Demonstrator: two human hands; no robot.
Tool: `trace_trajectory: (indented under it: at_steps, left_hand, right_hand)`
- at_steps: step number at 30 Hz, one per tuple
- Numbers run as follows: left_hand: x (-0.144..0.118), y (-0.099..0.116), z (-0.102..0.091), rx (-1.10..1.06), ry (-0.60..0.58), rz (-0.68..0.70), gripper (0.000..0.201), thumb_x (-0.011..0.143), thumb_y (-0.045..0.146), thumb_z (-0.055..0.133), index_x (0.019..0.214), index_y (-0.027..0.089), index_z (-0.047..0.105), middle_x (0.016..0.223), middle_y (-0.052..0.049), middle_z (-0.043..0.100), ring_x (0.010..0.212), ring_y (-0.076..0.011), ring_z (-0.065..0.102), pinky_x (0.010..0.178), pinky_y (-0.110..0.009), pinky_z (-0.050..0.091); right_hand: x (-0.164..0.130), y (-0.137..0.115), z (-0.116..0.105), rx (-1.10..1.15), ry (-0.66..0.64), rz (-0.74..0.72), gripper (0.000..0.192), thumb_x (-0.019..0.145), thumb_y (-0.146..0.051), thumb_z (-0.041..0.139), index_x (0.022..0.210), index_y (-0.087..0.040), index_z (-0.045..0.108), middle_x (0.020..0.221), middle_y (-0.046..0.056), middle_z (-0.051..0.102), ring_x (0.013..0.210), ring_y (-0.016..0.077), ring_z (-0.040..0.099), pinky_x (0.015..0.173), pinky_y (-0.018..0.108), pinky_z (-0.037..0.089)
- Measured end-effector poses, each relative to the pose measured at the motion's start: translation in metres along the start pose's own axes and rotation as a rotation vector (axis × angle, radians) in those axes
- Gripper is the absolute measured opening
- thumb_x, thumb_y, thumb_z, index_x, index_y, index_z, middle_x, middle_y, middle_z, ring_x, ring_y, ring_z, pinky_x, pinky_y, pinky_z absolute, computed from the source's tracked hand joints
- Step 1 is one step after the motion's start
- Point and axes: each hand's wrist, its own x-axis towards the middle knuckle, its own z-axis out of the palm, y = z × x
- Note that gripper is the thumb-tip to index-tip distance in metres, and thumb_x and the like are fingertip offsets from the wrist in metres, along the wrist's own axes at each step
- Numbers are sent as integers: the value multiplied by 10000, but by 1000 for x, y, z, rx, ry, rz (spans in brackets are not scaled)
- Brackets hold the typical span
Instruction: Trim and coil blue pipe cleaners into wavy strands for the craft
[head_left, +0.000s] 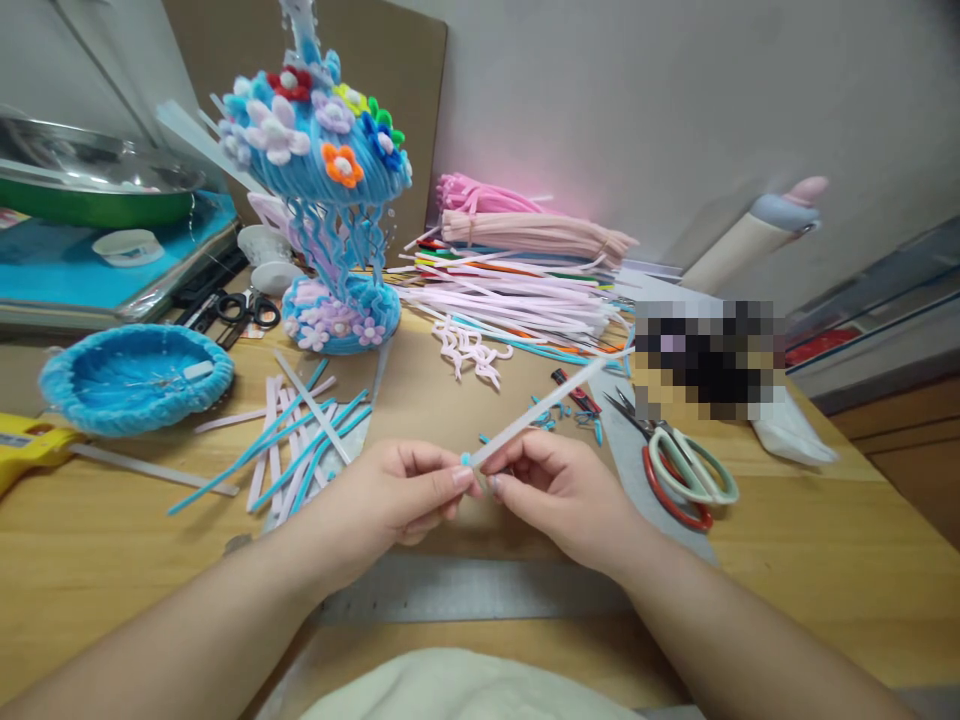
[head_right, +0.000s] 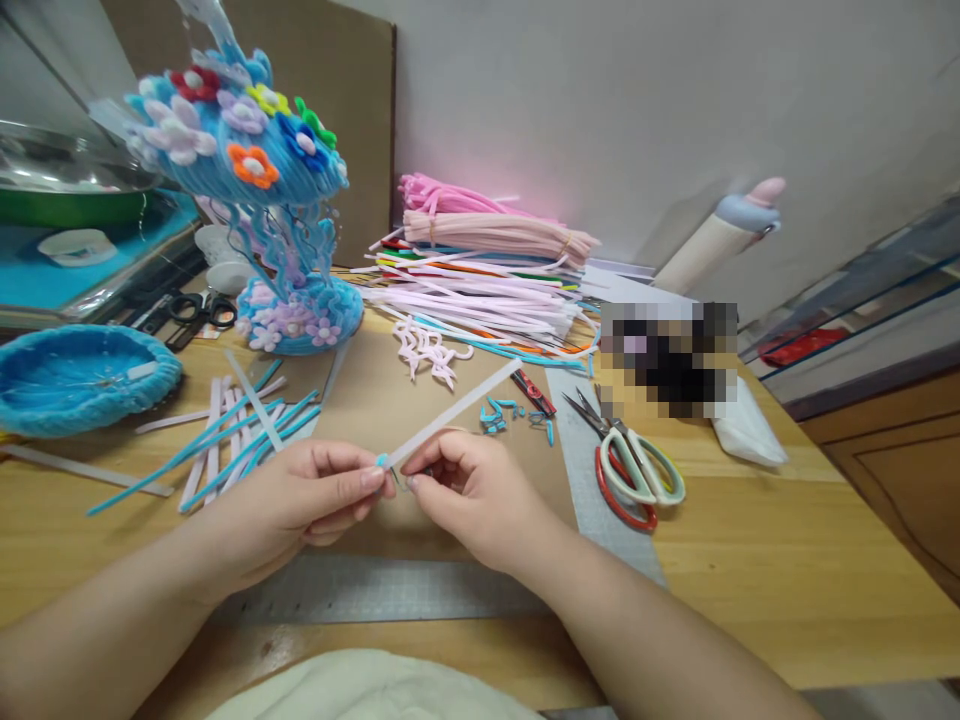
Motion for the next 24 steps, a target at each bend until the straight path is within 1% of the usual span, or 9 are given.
trace_trajectory:
  at_steps: [2, 5, 7, 9, 12, 16, 19, 21, 24]
  left_hand:
    - [1, 2, 0, 133, 131, 23, 339, 739, 457, 636, 815, 127, 647, 534, 68, 431, 406, -37, 230, 413, -220, 125]
    - [1, 3, 1, 454, 273, 122, 299, 777, 421, 578, 751, 138, 669, 553, 41, 491, 491, -87, 371, 474, -227, 247]
    - [1, 2, 3, 678, 289, 213, 289, 821, 375, 524, 702, 155, 669, 600, 15, 564, 586, -127, 464, 548, -241, 303]
    - [1, -3, 4, 888, 287, 294, 298, 854, 331, 485, 661, 166, 642, 612, -1, 581, 625, -146, 499, 576, -250, 312]
    - [0, -9, 4, 1153, 210, 394, 276, 885, 245, 429, 693, 166, 611, 674, -22, 569, 655, -147, 514, 588, -249, 315]
    - [-5, -10, 2, 1428, 38, 439, 270, 919, 208, 354, 808, 177, 597, 751, -22, 539, 644, -138, 505, 568, -255, 302]
    - [-10, -4, 1, 1536, -81, 466, 265, 928, 195, 344, 856, 187, 599, 748, -13, 535, 624, -138, 496, 544, -265, 283]
    - [-13, 0, 2, 1493, -160, 478, 271, 936, 201, 341, 908, 194, 610, 760, -15, 550, 640, -138, 512, 545, -260, 295]
    - [-16, 5, 3, 1299, -244, 533, 274, 943, 249, 364, 963, 187, 629, 790, -32, 581, 688, -133, 544, 584, -234, 347]
  right_hand:
    - [-3, -4, -2, -204, -34, -97, 22, 796, -181, 590, 788, -173, 572, 750, 7, 569, 673, 120, 530, 614, 242, 435]
    - [-10, -9, -4, -500, -121, -297, 67, 860, -179, 553, 793, -180, 548, 766, 15, 549, 707, 127, 500, 630, 242, 407]
    - [-14, -11, -3, -685, -127, -432, 133, 905, -166, 476, 795, -176, 550, 790, 40, 571, 734, 144, 493, 651, 262, 391]
    - [-17, -12, -2, -843, -129, -545, 191, 928, -148, 418, 809, -166, 565, 816, 60, 602, 754, 159, 500, 670, 289, 369]
    - [-18, -14, -5, -960, -147, -651, 195, 937, -140, 410, 847, -158, 582, 848, 59, 634, 784, 165, 519, 706, 322, 335]
    - [-14, -20, -17, -920, -116, -586, 141, 934, -206, 474, 834, -170, 567, 913, 45, 657, 849, 163, 538, 747, 331, 309]
    - [-8, -20, -26, -814, -187, -477, 117, 916, -252, 525, 828, -183, 558, 893, 29, 658, 865, 158, 546, 776, 330, 295]
    - [-4, -18, -29, -718, -259, -411, 112, 899, -259, 559, 814, -187, 558, 802, 1, 642, 798, 137, 548, 788, 323, 293]
    - [0, -13, -34, -547, -303, -356, 106, 877, -238, 596, 790, -186, 565, 755, -27, 631, 767, 115, 550, 815, 305, 305]
